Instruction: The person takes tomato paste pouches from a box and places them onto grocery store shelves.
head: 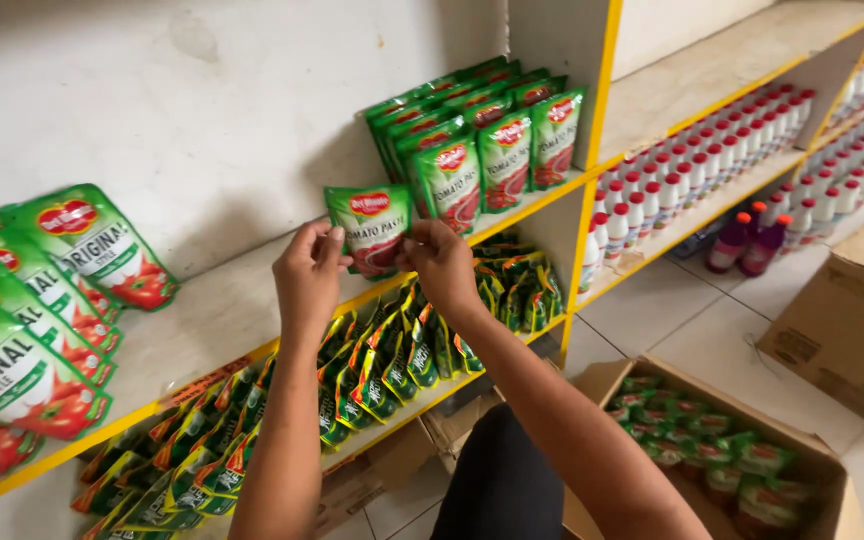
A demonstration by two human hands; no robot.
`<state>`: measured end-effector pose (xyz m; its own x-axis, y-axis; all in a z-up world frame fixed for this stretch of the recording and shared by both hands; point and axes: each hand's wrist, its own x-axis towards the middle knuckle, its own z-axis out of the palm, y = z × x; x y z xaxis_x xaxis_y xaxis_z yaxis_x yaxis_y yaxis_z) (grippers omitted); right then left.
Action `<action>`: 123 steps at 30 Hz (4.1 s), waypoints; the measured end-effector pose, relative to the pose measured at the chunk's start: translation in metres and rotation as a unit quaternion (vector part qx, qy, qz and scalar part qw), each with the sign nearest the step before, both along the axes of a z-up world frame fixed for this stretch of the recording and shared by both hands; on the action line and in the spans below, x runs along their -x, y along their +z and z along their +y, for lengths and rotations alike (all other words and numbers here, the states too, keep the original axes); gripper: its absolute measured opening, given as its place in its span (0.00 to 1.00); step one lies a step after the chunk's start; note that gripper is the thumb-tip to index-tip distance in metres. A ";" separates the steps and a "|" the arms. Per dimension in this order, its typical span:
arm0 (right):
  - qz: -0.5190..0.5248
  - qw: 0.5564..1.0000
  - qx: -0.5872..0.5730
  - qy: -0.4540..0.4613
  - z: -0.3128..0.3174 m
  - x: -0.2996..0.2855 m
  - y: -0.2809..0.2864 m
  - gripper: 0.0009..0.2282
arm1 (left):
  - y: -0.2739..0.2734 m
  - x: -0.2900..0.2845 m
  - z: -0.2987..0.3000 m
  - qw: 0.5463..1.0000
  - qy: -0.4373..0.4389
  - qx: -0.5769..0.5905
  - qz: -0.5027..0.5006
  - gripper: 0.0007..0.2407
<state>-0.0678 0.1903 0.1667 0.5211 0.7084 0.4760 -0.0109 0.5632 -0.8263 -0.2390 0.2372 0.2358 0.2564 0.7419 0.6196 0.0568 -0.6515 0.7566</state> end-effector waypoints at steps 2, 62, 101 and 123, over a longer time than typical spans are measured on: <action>-0.026 1.000 -0.012 -0.012 -0.005 0.007 0.001 0.10 | -0.014 0.003 0.014 1.000 0.001 0.015 -0.005 0.08; -0.576 0.769 0.240 -0.144 0.098 0.001 0.037 0.32 | -0.022 -0.055 0.201 0.978 0.086 -0.029 0.190 0.08; -0.207 0.766 0.531 -0.299 -0.276 -0.175 -0.439 0.24 | -0.451 -0.355 -0.205 0.725 -0.246 0.004 0.643 0.12; -0.242 0.650 0.692 -0.198 -0.297 -0.208 -0.386 0.16 | -0.408 -0.310 -0.187 0.753 -0.215 0.079 0.617 0.11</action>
<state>0.1397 -0.1066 -0.2188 0.8202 0.4882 -0.2982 0.3584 -0.8448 -0.3973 0.0713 0.0500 -0.1725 0.8021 0.4658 -0.3737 0.5895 -0.7179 0.3703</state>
